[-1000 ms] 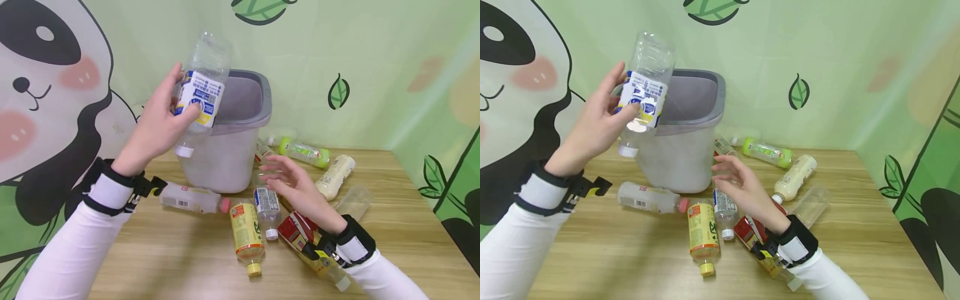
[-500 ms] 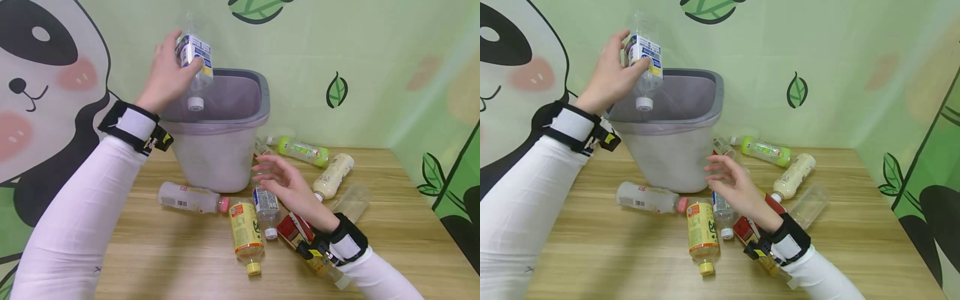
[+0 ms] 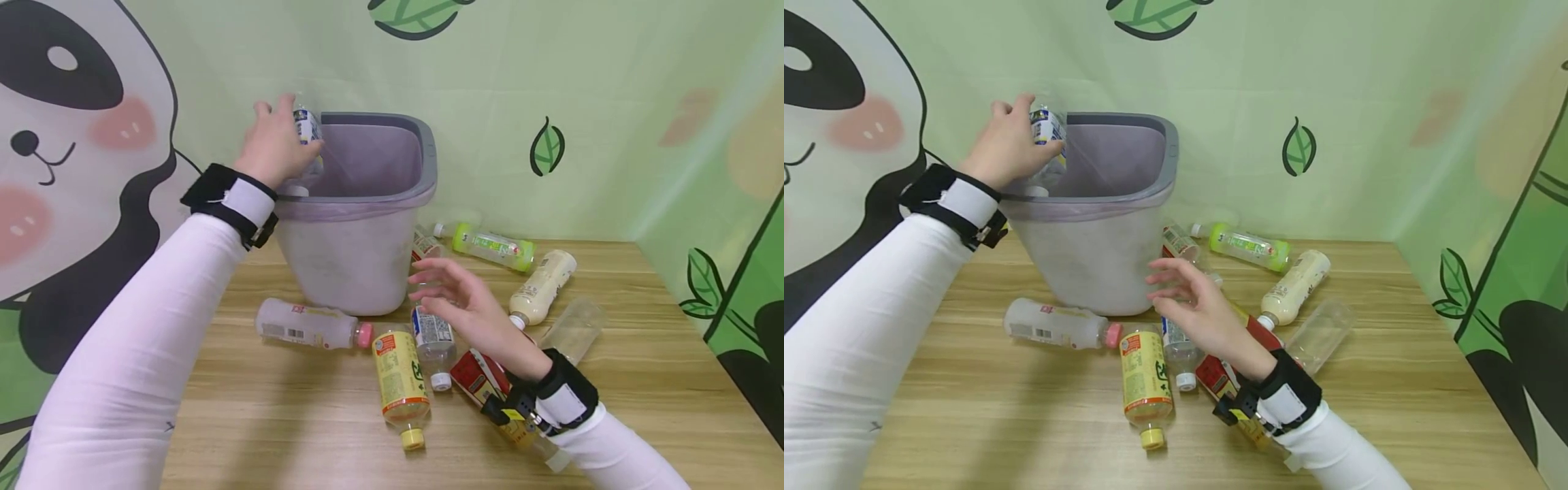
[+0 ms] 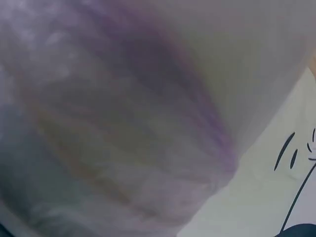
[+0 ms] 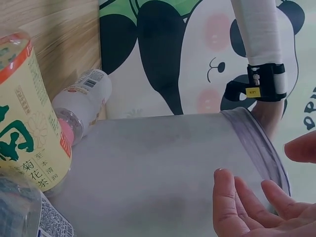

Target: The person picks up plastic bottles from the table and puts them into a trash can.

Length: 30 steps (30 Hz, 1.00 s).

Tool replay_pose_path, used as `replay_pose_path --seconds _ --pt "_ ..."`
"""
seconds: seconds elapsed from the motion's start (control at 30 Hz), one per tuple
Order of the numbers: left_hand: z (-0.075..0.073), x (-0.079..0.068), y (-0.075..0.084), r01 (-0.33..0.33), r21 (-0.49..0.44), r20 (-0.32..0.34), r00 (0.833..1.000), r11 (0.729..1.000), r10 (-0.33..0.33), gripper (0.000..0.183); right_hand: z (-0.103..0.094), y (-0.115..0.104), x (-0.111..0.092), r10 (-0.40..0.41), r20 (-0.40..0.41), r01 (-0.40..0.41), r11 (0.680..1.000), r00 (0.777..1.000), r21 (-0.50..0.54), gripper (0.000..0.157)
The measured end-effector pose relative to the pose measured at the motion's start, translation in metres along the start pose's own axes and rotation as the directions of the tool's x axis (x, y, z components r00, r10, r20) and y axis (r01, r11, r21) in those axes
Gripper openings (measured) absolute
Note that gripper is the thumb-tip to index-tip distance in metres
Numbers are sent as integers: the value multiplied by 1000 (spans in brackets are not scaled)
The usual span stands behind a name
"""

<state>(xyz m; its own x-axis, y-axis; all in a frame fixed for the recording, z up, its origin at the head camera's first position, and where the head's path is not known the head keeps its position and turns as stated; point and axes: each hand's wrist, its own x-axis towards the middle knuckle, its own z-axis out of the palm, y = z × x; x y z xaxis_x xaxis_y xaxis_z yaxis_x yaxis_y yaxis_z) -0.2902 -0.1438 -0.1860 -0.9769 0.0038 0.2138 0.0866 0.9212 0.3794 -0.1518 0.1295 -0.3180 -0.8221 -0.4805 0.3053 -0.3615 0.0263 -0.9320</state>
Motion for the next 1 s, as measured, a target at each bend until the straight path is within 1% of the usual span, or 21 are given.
replay_pose_path --seconds 0.1,0.2,0.3,0.4,0.43,0.5,0.57,0.67,0.7,0.73,0.77,0.8,0.87,0.9,0.93,0.97,1.0 --pt "1 -2 -1 16 2 3 1000 1000 -16 79 0 1 0 -2 2 2 1000 1000 -6 44" --pt "1 -4 0 7 -1 0 1000 1000 -7 78 -2 3 -1 -2 1 2 1000 1000 -15 43" --pt "0 -7 2 -22 -3 -23 999 1000 22 76 -4 5 -3 -4 -5 4 1000 1000 -22 43" --pt "0 -13 5 -78 0 -71 994 997 78 70 -7 8 -4 -10 -14 9 999 1000 -40 42" --pt "0 -16 7 -108 8 -96 990 994 108 67 -8 9 -5 -13 -18 12 998 1000 -54 42" --pt "1 -23 10 -174 30 -154 972 984 177 60 -10 11 -6 -18 -28 15 996 999 -92 40" --pt "4 -31 13 -245 56 -226 941 968 251 51 -13 13 -7 -28 -40 22 990 999 -140 38" --pt "9 -45 18 -354 74 -327 875 932 358 38 -18 16 -9 -46 -57 34 979 997 -199 37" --pt "12 -50 20 -395 69 -355 848 916 393 35 -19 18 -10 -53 -63 38 976 997 -213 38" --pt "14 -54 21 -446 60 -383 816 893 434 31 -21 18 -11 -58 -67 41 974 996 -223 38" --pt "16 -59 22 -503 49 -410 778 863 476 28 -22 19 -12 -60 -75 41 971 995 -235 39" --pt "18 -64 22 -561 36 -437 735 827 518 26 -24 19 -13 -58 -84 37 970 995 -241 41" --pt "23 -75 23 -673 19 -489 639 740 594 22 -27 19 -15 -53 -105 23 964 993 -264 41" --pt "25 -80 22 -720 16 -515 589 694 623 20 -29 19 -16 -50 -116 16 961 992 -276 42" --pt "28 -85 22 -759 14 -535 544 651 646 19 -31 18 -18 -50 -127 11 956 991 -294 41" --pt "31 -90 21 -788 18 -552 506 616 663 18 -32 18 -19 -50 -136 5 949 989 -315 41" --pt "33 -95 20 -809 26 -559 476 588 679 18 -33 18 -20 -53 -141 3 942 989 -336 41"
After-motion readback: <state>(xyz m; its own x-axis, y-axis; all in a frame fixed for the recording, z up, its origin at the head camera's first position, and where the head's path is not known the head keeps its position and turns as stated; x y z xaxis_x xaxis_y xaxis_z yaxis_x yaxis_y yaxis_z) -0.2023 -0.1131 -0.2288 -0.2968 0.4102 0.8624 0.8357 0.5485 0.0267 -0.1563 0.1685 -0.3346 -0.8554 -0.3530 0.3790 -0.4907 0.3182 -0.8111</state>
